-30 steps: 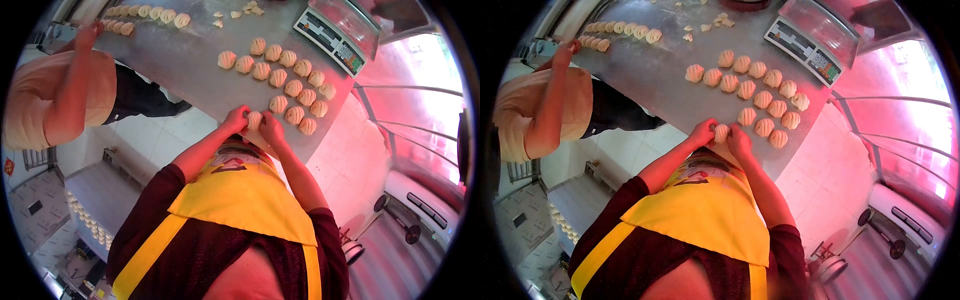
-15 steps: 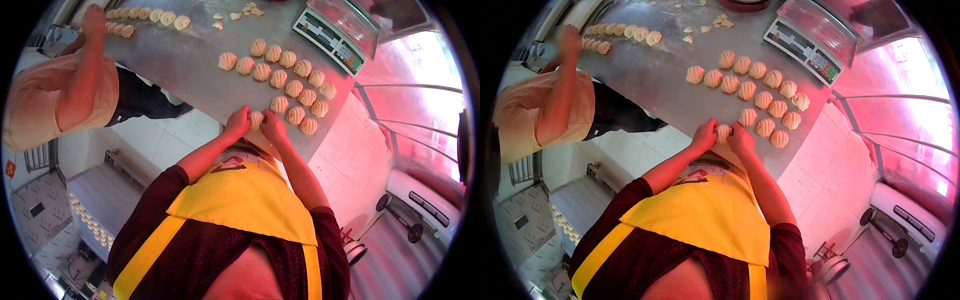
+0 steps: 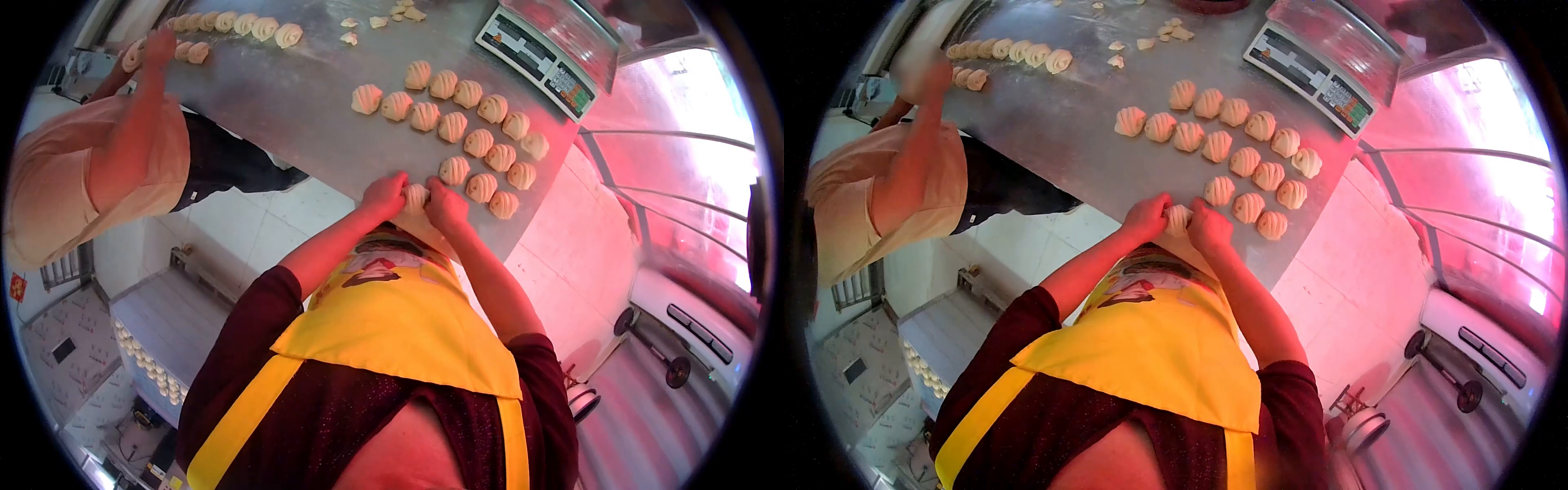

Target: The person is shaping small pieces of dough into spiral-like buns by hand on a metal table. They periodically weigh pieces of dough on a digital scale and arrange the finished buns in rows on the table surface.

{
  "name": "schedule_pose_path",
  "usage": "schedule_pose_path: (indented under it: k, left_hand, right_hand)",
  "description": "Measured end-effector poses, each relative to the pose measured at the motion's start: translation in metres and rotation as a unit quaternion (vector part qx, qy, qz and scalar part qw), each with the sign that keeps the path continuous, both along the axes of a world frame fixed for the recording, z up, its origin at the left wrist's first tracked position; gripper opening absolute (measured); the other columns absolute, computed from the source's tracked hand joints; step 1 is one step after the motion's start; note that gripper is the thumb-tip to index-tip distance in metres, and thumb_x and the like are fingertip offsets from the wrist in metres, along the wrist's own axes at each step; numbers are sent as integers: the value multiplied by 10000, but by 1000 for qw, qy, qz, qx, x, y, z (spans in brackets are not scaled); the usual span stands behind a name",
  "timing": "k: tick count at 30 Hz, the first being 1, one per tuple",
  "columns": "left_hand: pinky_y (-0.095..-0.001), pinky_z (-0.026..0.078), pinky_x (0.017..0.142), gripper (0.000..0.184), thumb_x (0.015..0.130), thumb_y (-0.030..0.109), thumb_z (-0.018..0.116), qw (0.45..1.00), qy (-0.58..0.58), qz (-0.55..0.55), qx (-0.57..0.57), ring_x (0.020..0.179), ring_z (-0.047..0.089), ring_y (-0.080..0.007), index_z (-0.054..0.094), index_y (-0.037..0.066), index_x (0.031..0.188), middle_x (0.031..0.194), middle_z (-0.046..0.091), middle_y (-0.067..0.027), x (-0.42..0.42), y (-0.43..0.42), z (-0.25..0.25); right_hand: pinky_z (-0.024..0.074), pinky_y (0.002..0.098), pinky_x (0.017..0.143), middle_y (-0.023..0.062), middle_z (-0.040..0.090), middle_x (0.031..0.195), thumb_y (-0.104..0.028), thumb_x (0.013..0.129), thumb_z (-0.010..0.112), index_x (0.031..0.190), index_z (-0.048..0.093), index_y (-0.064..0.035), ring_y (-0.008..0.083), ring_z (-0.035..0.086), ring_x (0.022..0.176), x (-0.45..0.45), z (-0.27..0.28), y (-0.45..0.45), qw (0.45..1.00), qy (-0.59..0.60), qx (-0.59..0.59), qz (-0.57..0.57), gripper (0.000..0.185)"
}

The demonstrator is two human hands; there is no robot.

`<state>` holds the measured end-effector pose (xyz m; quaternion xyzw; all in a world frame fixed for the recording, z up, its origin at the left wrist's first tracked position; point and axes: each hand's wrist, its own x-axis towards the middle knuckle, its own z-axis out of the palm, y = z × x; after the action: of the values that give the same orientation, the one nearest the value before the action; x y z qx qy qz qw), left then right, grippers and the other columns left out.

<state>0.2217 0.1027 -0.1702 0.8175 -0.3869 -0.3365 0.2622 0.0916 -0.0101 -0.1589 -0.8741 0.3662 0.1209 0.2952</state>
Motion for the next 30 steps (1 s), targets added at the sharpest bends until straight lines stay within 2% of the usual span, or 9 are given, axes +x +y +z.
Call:
schedule_pose_path:
  k: [5, 8, 9, 16, 19, 22, 26, 29, 30]
  left_hand:
    - [-487, 470, 680, 186, 770, 156, 594, 999, -16, 9, -27, 814, 600, -397, 556, 78, 934, 819, 632, -175, 1, 4, -12]
    - [-477, 478, 696, 185, 779, 143, 589, 997, 17, 26, -75, 829, 602, -397, 566, 67, 947, 842, 636, -181, 22, -12, -4]
    - [-472, 481, 703, 186, 783, 137, 587, 995, 20, 31, -91, 834, 602, -397, 568, 63, 952, 852, 637, -184, 30, -25, 1]
    - [-438, 487, 730, 287, 807, 121, 588, 996, -56, -26, -70, 842, 610, -386, 545, 43, 1080, 861, 644, -180, 46, -46, 12]
    - [-392, 502, 698, 335, 818, 130, 598, 998, 38, 0, -48, 772, 644, -306, 523, 25, 1128, 831, 648, -150, 51, -20, 26]
    - [-287, 493, 629, 330, 850, 114, 599, 985, 146, 40, -88, 662, 619, -132, 535, 39, 1165, 822, 628, -82, 49, 8, 21]
    - [-271, 491, 621, 325, 856, 95, 596, 976, 160, 111, -95, 654, 610, -122, 537, 34, 1170, 807, 624, -66, 56, 34, 35]
    - [-283, 494, 636, 351, 843, 92, 610, 973, 135, 149, -115, 672, 615, -144, 532, 36, 1181, 846, 629, -76, 71, 49, 31]
    - [-292, 498, 652, 381, 833, 89, 619, 977, 102, 151, -109, 709, 622, -158, 522, 43, 1199, 892, 629, -84, 76, 54, 29]
  right_hand:
    - [495, 375, 643, 140, 649, 832, -115, 780, 640, 1028, 552, -92, 269, 641, 744, -20, -9, -4, 988, -128, 88, -23, 265]
    - [512, 339, 688, 138, 644, 818, -99, 755, 697, 1049, 570, -34, 260, 638, 758, -69, -2, -4, 898, -278, 300, -163, 327]
    - [506, 279, 692, 103, 640, 881, -30, 772, 675, 1072, 580, -24, 201, 623, 758, -85, 10, -1, 911, -275, 260, -165, 314]
    - [506, 365, 659, 120, 545, 869, -32, 770, 610, 894, 546, -29, 304, 598, 784, -102, 12, 29, 966, -251, 43, 49, 140]
    - [486, 418, 644, 133, 526, 841, -86, 808, 520, 812, 505, -45, 332, 568, 777, -103, -8, 38, 959, -249, -73, 118, 45]
    - [499, 406, 699, 121, 544, 888, -61, 776, 551, 884, 549, -52, 313, 590, 853, -101, -12, 36, 968, -193, -79, 139, 108]
    - [495, 412, 707, 110, 573, 926, -68, 797, 528, 867, 547, -47, 309, 598, 882, -90, -1, 19, 949, -190, -92, 233, 76]
    - [481, 415, 701, 155, 569, 931, -68, 871, 427, 936, 548, -45, 347, 574, 848, -34, 4, 2, 926, -305, -37, 221, 140]
    - [485, 384, 719, 166, 560, 958, -75, 885, 444, 1037, 535, -35, 353, 560, 824, 2, 41, -23, 955, -207, 118, 179, 181]
